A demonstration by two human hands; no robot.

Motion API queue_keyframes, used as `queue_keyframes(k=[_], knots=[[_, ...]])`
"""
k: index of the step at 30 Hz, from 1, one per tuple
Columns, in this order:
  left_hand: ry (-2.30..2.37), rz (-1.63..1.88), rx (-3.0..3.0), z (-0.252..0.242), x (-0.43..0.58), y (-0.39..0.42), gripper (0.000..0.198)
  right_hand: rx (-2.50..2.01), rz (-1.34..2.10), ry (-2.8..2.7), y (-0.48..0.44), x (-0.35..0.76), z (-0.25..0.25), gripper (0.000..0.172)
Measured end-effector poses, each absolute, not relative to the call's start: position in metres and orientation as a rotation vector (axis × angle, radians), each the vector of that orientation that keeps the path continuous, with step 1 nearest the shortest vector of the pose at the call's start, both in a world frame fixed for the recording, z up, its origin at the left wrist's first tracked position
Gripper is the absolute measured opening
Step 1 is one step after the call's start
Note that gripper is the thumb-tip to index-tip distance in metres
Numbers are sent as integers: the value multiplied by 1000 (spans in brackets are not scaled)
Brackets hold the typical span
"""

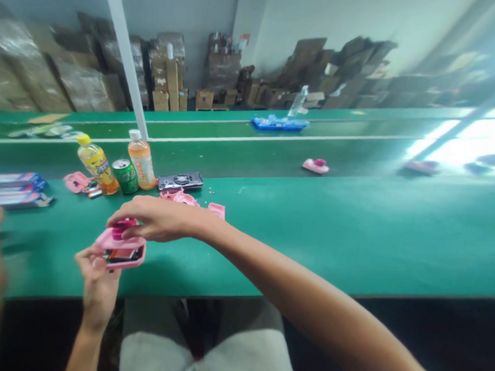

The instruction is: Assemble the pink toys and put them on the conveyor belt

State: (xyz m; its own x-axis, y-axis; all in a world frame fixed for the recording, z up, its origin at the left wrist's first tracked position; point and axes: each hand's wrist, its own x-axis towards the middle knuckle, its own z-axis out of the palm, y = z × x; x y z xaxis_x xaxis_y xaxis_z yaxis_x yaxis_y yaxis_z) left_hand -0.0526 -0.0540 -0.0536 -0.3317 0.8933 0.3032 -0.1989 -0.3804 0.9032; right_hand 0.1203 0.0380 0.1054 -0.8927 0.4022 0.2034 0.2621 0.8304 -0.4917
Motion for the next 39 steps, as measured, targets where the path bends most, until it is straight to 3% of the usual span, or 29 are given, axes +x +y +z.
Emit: queue_keyframes(k=[4, 6, 8, 12, 18, 23, 27, 29, 31, 36, 39], knots=[[987, 1801, 1042, -39, -37, -42, 48, -417, 769, -2742, 45, 119, 116, 24], [1010, 1789, 1076, -31, -32, -37, 44, -484, 776, -2695, 47, 119, 119, 22], [1006, 1795, 1071, -24, -25, -35, 39, -708, 682, -2530, 42, 121, 115, 8], [838, 1885, 899, -17, -5, -37, 36, -1047, 723, -2153, 14, 129, 84, 41], [850, 1952, 806, -23, 14, -33, 32, -843, 836, -1976, -3, 135, 36, 23], [961, 1891, 798, -40, 19, -29, 31, -938, 649, -1735, -5, 136, 2, 22], [1005, 1770, 881, -56, 17, -28, 41, -961, 830, -1378, -13, 132, -24, 21], [1053, 1711, 937, -61, 13, -28, 45, -958, 934, -1231, -13, 133, -31, 30], [1119, 1639, 979, -65, 8, -29, 47, -937, 1044, -1249, -10, 139, -31, 39], [1224, 1522, 1024, -64, 3, -38, 48, -942, 1309, -1555, -10, 157, -15, 28], [1189, 1505, 1075, -64, 3, -44, 48, -981, 1300, -1689, -14, 166, 3, 25]])
